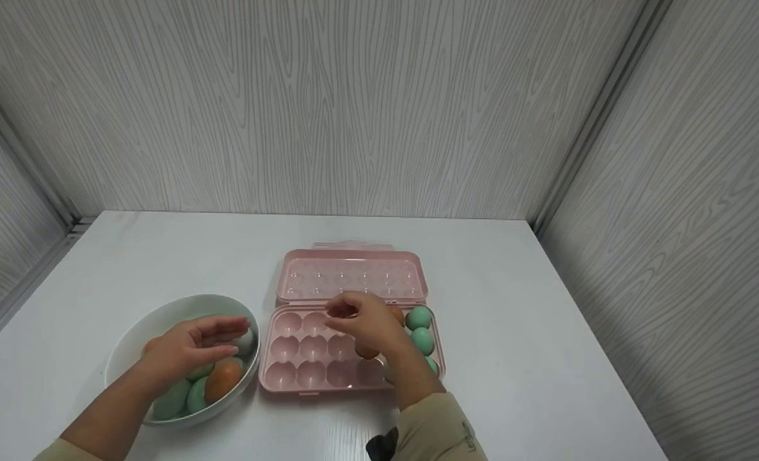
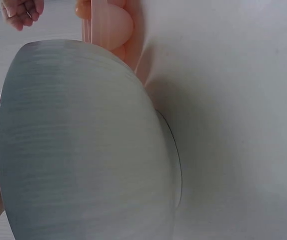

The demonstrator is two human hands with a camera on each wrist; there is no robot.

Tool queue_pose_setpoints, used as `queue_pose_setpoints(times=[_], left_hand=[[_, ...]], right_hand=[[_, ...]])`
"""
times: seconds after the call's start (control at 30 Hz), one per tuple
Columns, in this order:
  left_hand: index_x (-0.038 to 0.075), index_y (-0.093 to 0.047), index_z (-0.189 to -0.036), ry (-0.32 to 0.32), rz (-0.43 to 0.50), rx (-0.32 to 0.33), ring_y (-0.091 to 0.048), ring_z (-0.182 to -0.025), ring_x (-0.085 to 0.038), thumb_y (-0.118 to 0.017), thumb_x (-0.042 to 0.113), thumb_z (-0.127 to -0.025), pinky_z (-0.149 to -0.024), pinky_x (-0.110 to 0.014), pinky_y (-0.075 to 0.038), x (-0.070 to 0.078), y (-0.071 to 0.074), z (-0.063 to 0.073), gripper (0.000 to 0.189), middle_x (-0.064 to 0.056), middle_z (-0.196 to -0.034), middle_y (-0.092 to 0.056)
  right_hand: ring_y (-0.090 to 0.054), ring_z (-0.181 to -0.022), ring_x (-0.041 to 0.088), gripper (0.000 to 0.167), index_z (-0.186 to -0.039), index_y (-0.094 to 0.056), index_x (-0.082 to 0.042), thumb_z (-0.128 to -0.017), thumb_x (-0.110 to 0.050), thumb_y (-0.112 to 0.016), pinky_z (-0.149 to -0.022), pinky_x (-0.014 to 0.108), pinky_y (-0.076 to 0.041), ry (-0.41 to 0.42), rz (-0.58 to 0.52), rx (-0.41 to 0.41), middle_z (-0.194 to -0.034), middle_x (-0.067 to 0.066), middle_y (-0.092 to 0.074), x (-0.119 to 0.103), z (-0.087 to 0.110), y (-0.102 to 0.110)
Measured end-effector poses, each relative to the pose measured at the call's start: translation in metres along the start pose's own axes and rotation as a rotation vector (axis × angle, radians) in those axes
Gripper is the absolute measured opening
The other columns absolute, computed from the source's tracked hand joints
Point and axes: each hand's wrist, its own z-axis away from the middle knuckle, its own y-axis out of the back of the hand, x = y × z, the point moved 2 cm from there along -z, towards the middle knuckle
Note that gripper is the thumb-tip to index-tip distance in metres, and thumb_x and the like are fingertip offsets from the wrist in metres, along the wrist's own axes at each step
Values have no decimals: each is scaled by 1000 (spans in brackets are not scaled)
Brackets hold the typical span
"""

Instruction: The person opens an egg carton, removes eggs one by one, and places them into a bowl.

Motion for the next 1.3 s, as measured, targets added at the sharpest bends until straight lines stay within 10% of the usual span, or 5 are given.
queue_pose_setpoints(times=[0.53, 0.83, 1.3], left_hand=[[10, -50, -129, -82, 22, -51, -49, -119, -26, -72, 28, -79, -94, -33, -45, 12, -31, -18, 58, -8, -128, -53], [5, -47, -131, -121, 71, -60, -48, -120, -30, -71, 20, -80, -101, -42, -37, 10, -42, -24, 59, -14, -128, -52], [5, -51, -127, -133, 31, -56, -51, -115, -26, -71, 19, -80, -100, -41, -39, 11, -47, -24, 53, -11, -121, -57]], right_hand=[[-59, -96, 24, 26, -103, -66, -11, -81, -25, -70, -83, 33, -50, -7, -3, 20, -105, 16, -62, -4, 23, 29], [-57, -101, 28, 31, -111, -62, 0, -82, -11, -67, -86, 35, -49, 49, -12, 1, -109, 18, -61, 42, 19, 29], [-57, -96, 19, 29, -106, -65, -18, -78, -24, -72, -84, 36, -49, -54, 112, 79, -102, -2, -63, 79, 7, 19]])
